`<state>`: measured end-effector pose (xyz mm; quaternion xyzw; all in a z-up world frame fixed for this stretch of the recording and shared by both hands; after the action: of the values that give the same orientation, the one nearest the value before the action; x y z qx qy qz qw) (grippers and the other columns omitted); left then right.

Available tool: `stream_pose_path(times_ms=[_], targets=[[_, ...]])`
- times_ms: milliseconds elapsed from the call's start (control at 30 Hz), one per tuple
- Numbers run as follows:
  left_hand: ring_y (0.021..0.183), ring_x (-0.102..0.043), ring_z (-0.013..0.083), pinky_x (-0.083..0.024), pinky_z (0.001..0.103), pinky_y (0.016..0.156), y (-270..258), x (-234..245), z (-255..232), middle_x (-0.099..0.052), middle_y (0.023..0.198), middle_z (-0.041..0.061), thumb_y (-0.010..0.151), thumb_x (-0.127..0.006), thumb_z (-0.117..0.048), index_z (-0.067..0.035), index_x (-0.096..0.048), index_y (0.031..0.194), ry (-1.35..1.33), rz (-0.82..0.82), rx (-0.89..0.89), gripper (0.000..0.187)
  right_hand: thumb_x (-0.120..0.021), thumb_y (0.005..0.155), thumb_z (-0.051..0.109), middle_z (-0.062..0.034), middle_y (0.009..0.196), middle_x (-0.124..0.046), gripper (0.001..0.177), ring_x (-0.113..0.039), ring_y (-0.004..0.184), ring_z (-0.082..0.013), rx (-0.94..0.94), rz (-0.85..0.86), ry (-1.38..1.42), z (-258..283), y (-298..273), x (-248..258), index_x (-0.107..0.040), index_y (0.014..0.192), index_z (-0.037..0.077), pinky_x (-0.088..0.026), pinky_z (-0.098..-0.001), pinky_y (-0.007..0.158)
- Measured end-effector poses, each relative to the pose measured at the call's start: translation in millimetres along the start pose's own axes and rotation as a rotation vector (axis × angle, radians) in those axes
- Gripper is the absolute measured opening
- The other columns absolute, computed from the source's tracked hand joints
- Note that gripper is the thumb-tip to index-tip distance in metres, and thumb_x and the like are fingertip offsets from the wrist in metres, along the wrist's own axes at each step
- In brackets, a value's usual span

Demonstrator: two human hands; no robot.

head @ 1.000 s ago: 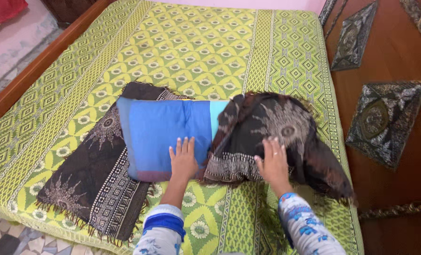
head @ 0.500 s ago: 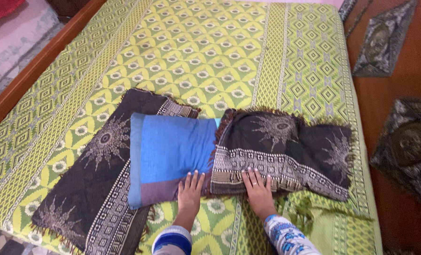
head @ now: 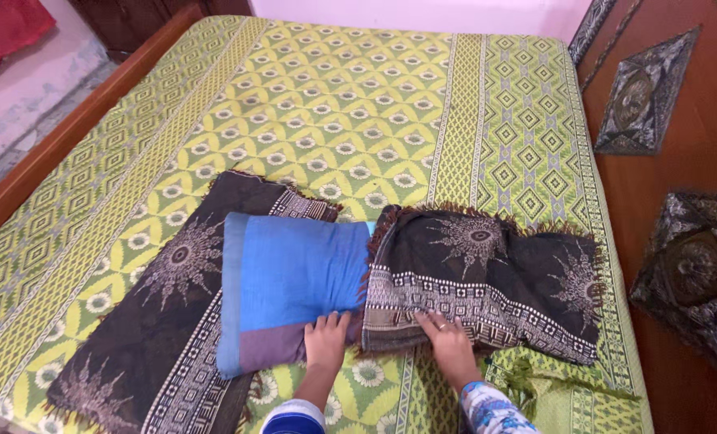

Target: The person puts a decorative cover onto a pillow by hand, zips the cover closed, and places the pillow on a bed.

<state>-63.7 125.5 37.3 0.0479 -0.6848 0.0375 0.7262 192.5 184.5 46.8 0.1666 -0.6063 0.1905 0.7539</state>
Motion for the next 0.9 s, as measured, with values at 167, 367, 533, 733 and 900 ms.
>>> stream_pose_path(times_ms=[167,367,533,733,900], targets=[[0.092,-0.068,0.0238,-0.049,0.044,0.080,0.5,115.1,17.0,-0.073,0.098,-0.001,0.074,-0.070,-0.006,-0.030,-0.075,0.114,-0.137,-0.260,0.048,0.047,-0.059,0.074,-0.013,-0.0054,0.138,-0.065,0.083,-0.067,0.116,-0.0288,0.068,-0.317,0.068,12.3,-12.5,103.3,-0.057,0.143,0.032,-0.052,-0.0413,0.102],[0.083,-0.070,0.0202,-0.048,0.039,0.074,-33.9,268.4,48.5,-0.079,0.097,0.001,0.073,-0.065,0.005,-0.023,-0.082,0.100,-0.397,-0.639,0.095,0.042,-0.061,0.081,-0.009,-0.0013,0.113,-0.077,0.056,-0.074,0.094,-0.0224,0.120,-0.675,0.012,32.9,-69.0,246.5,-0.075,0.122,0.026,-0.058,-0.0380,0.082],[0.082,-0.072,0.0291,-0.054,0.042,0.078,-88.7,307.3,82.5,-0.078,0.095,0.007,0.075,-0.064,0.004,-0.027,-0.083,0.098,-0.441,-0.632,0.223,0.043,-0.059,0.089,-0.008,-0.0032,0.112,-0.077,0.044,-0.075,0.098,-0.0224,0.097,-0.800,0.020,19.1,-119.5,284.7,-0.077,0.117,0.022,-0.059,-0.0357,0.088],[0.080,-0.072,0.0317,-0.057,0.044,0.079,-129.1,307.4,136.6,-0.077,0.091,0.012,0.077,-0.064,0.003,-0.032,-0.083,0.104,-0.468,-0.504,0.464,0.048,-0.057,0.085,-0.015,-0.0133,0.120,-0.075,0.052,-0.074,0.101,-0.0270,-0.171,-0.833,0.150,-85.1,-167.0,262.8,-0.079,0.122,0.015,-0.059,-0.0368,0.094],[0.082,-0.074,0.0304,-0.059,0.041,0.080,-138.9,343.2,149.8,-0.076,0.096,0.013,0.076,-0.057,0.009,-0.023,-0.082,0.106,-0.533,-0.802,0.260,0.051,-0.061,0.100,-0.011,-0.0132,0.113,-0.075,0.031,-0.071,0.101,-0.0186,-0.235,-0.948,0.484,-139.0,-173.0,266.8,-0.076,0.121,0.005,-0.057,-0.0330,0.092]])
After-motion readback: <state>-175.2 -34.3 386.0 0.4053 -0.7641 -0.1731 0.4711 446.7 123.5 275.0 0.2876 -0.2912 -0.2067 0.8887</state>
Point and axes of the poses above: each hand's wrist, its own y-axis towards the middle knuckle, its own x-axis out of the back of the hand, z = x × y, the point moved 8 cm from there along y, towards the middle knuckle
